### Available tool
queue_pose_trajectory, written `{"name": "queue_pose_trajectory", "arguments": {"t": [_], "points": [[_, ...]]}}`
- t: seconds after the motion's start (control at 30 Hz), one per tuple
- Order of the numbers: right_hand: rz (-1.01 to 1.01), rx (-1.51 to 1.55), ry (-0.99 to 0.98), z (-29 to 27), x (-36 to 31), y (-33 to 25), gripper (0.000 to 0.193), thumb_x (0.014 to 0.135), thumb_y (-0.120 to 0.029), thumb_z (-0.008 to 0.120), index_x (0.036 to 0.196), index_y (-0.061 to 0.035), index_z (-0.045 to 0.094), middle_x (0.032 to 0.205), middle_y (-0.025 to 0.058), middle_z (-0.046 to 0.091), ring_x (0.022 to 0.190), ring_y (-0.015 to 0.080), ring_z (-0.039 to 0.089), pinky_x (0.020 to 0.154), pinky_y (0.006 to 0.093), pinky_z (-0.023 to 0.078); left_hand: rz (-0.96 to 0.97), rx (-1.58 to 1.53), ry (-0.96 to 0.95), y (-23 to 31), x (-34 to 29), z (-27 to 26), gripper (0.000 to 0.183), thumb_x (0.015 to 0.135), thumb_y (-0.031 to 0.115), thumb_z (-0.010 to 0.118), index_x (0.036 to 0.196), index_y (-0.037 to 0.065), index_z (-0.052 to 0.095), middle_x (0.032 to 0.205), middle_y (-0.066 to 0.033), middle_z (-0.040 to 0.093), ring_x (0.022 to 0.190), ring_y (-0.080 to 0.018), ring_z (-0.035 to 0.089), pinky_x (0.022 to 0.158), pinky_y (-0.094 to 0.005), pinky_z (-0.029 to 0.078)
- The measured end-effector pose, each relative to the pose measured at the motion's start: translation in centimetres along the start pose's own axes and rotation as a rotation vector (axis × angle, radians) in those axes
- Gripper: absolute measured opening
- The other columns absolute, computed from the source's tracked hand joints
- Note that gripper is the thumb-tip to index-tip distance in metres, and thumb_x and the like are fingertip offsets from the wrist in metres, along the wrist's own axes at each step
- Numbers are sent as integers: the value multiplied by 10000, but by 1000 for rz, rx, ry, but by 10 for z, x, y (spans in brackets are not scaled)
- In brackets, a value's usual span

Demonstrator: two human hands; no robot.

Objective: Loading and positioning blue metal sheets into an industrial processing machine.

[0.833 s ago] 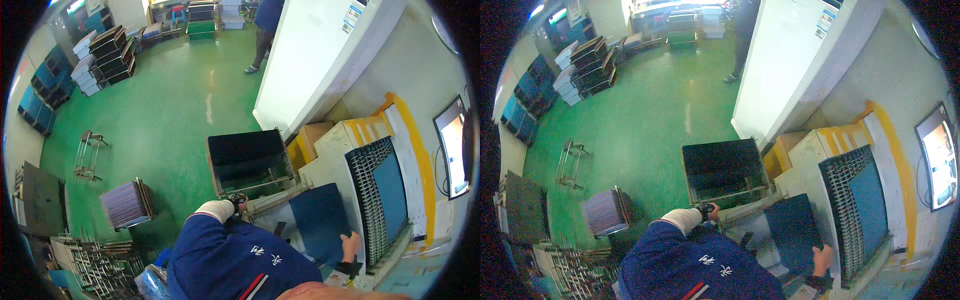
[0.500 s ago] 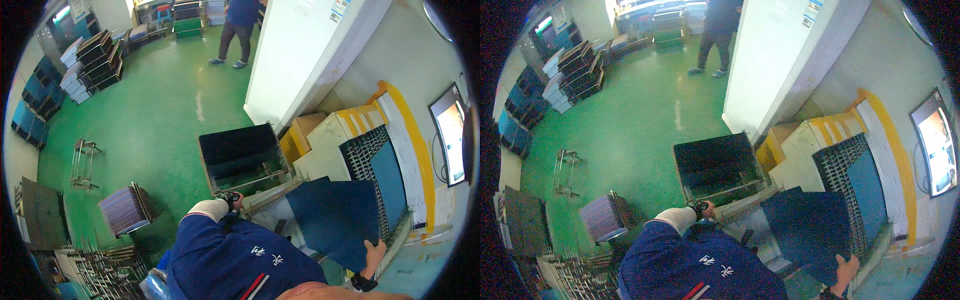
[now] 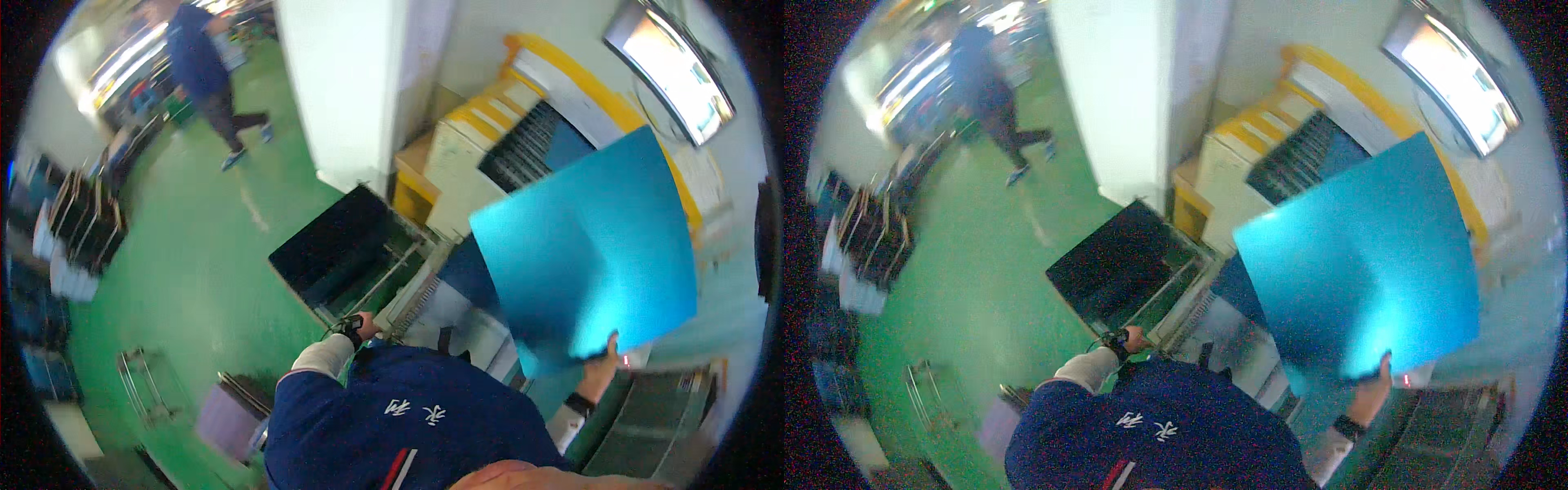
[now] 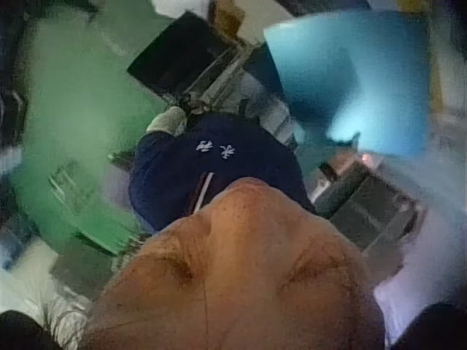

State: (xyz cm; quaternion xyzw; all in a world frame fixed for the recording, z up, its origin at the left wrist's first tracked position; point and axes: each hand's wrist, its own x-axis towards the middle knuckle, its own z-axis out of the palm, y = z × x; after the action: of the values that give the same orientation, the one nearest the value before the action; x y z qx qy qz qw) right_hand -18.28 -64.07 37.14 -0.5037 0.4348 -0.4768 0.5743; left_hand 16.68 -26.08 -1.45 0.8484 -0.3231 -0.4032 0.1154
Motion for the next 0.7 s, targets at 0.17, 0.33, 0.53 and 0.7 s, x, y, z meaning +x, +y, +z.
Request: {"name": "queue_pose_trajectory", "arguments": {"t": [0.17,0.33,0.53,0.7], "points": [[52,120,39,8,-15,48,272,949,-158,557,1103,60,607,872,15,611,742,108,541,668,267,473,-82,-23,34,-11,13,5,598,697,596,692,812,9,675,797,-198,649,736,-348,635,677,-454,516],[363,661,-72,1,-10,99,270,896,-54,588,1132,78,595,1021,98,660,908,159,607,804,293,487,-6,99,24,-42,43,32,640,705,602,694,905,-6,680,893,-238,674,839,-398,655,742,-469,528],[188,370,-1,-3,-6,152,194,891,-70,576,1055,32,595,1037,136,642,955,265,618,841,390,501,114,262,81,-45,47,28,645,723,626,663,839,-9,673,862,-239,670,807,-411,648,711,-478,525],[160,482,-22,18,-14,114,173,911,-111,572,1039,2,601,1043,115,644,963,255,619,852,392,503,-11,173,9,-10,6,-7,627,743,596,653,870,-17,656,804,-230,669,792,-396,656,688,-467,520]]}}
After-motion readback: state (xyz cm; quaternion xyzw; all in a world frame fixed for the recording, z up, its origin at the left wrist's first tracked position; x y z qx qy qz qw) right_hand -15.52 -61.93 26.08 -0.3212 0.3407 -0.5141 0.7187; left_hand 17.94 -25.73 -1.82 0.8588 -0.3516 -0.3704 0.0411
